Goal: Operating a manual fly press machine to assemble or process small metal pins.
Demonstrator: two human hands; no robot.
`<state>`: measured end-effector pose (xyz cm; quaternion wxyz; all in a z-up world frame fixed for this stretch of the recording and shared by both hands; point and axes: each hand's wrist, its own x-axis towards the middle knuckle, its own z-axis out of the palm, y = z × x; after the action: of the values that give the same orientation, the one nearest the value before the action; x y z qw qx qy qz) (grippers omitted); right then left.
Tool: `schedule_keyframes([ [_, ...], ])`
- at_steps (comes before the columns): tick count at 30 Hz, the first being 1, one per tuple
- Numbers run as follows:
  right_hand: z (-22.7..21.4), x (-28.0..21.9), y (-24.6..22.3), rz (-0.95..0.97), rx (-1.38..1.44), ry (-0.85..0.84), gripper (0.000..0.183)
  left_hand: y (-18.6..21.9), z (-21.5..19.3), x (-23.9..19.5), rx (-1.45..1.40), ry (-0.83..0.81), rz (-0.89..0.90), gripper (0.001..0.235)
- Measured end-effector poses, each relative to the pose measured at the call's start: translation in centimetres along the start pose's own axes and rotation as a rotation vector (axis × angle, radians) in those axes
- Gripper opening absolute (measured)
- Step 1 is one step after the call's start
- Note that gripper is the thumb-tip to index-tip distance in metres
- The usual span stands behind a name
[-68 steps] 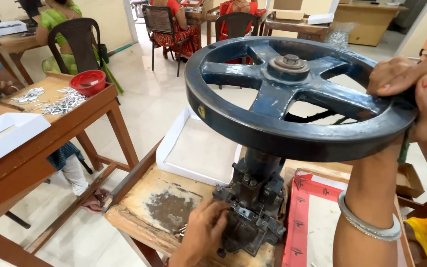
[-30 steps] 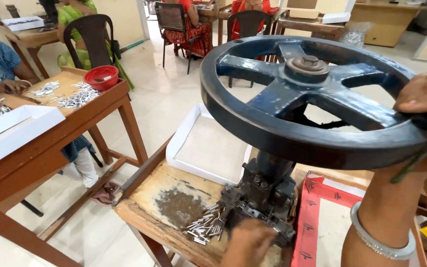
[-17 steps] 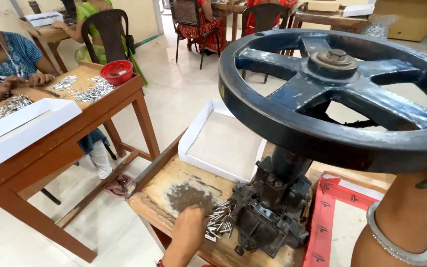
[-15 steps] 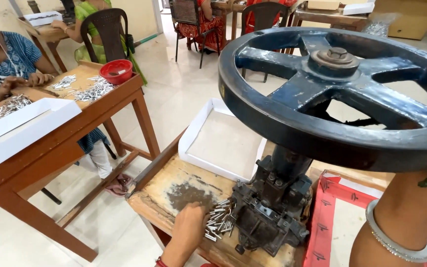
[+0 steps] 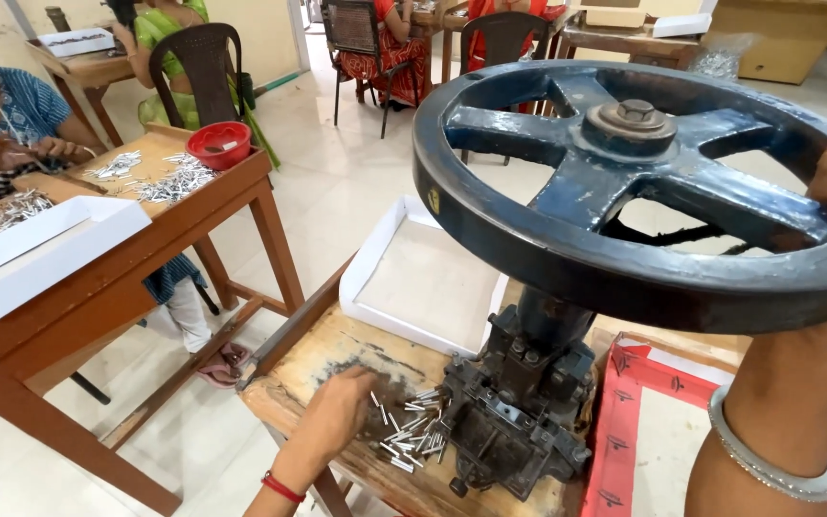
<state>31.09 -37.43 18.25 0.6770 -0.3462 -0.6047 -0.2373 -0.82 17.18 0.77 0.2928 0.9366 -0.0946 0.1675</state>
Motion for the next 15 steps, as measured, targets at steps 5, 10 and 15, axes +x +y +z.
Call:
schedule_keyframes([
  [5,-5.6,-3.1,5.5,0.045,0.119,0.077,0.029,0.0,1.9,-0.7,0.073,0.052,-0.327,0.015],
  [10,-9.3,-5.1,8.4,0.078,0.215,0.144,0.032,-1.8,6.4,0.6,0.309,0.115,-0.362,0.014],
  [15,-11.1,-6.3,9.1,0.110,0.295,0.217,0.035,-3.4,7.0,1.4,0.352,0.127,-0.281,0.009],
])
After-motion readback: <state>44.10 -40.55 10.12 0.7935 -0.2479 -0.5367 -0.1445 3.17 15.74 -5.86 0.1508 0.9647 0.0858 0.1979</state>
